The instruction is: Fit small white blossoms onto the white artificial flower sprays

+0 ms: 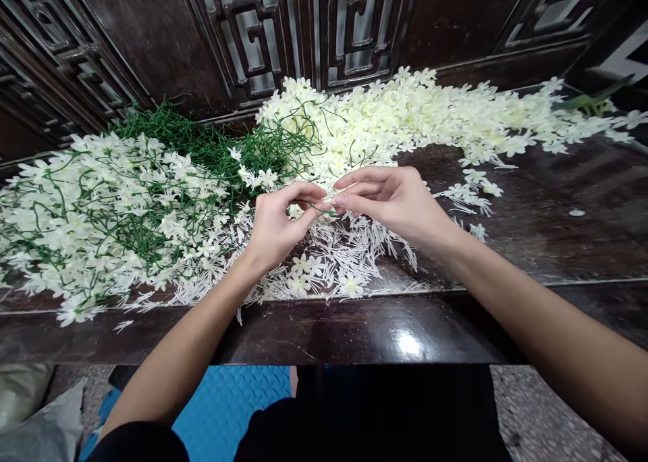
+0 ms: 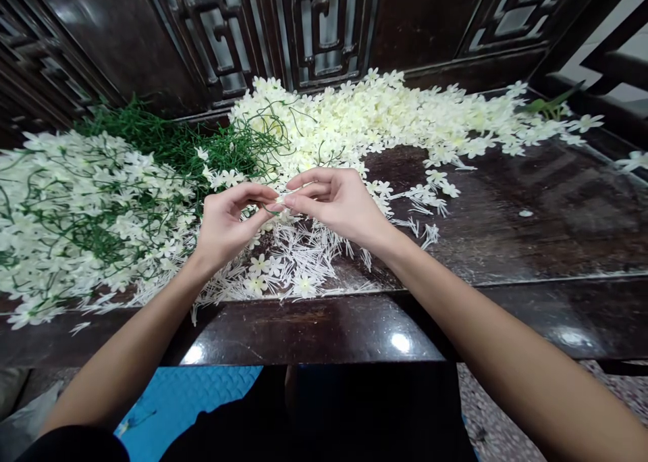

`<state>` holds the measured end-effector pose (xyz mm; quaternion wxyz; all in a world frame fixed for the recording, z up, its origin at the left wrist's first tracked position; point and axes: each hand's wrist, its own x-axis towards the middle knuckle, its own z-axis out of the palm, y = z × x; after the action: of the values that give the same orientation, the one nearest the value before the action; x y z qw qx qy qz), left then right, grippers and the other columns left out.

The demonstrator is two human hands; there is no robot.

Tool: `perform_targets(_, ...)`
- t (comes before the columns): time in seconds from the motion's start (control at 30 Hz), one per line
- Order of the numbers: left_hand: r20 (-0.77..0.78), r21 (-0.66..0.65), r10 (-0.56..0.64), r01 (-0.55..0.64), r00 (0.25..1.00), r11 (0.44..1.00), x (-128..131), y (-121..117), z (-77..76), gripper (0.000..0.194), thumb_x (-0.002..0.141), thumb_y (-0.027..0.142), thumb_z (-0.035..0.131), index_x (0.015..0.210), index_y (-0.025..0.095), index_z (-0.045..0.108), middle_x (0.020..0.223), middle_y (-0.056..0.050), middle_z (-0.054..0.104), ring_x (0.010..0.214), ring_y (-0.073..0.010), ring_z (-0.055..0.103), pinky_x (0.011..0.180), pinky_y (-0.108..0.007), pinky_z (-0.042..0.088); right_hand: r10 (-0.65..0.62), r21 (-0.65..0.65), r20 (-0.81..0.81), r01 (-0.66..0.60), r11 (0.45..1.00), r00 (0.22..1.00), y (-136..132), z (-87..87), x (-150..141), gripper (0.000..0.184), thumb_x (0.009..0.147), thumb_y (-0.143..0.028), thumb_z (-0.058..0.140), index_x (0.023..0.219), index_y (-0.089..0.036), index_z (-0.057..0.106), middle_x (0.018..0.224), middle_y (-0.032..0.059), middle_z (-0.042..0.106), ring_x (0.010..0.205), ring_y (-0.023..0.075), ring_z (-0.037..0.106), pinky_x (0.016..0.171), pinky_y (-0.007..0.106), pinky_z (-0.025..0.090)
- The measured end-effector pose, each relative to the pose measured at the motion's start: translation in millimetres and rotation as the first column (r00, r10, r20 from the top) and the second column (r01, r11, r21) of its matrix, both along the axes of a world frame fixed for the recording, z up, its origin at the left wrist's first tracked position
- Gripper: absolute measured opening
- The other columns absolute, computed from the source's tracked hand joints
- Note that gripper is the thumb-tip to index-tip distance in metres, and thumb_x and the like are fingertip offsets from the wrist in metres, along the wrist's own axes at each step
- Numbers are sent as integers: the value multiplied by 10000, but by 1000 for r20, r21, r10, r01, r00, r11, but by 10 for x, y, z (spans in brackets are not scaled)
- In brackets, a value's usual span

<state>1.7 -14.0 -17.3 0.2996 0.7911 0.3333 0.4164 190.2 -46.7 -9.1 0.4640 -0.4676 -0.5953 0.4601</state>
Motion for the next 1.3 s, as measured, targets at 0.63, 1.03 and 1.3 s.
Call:
perform_targets(0.63, 156, -344, 66, -9, 986, 939, -18, 71, 36, 151, 689, 176, 792, 826, 166, 730, 866, -31, 730, 782, -115, 668, 752, -254, 576, 192, 108, 587, -311, 944, 787, 54, -43, 111, 148, 895, -280, 525, 897, -185, 639, 896, 50, 671, 822, 203, 605, 798, 427, 479)
perform_targets(1.03, 106, -405, -19, 61, 994, 912, -12, 33, 72, 158, 707, 202, 784, 851, 162, 732, 918, -55, 728, 821, -145, 684, 782, -289, 585, 4, 301, 299, -98, 949, 954, -15, -6, 30, 131, 808, -187, 611, 858, -227, 725, 863, 24, 724, 787, 197, 660, 749, 412, 562)
perform_targets(1.3, 121, -375, -65, 106, 990, 921, -10, 34, 56, 136, 705, 161, 767, 837, 155, 738, 880, -51, 746, 800, -139, 693, 767, -262, 586, -27, 332, 264, -65, 941, 964, -31, 1, 8, 69, 772, -177, 634, 819, -198, 679, 788, 31, 693, 728, 183, 642, 703, 376, 570)
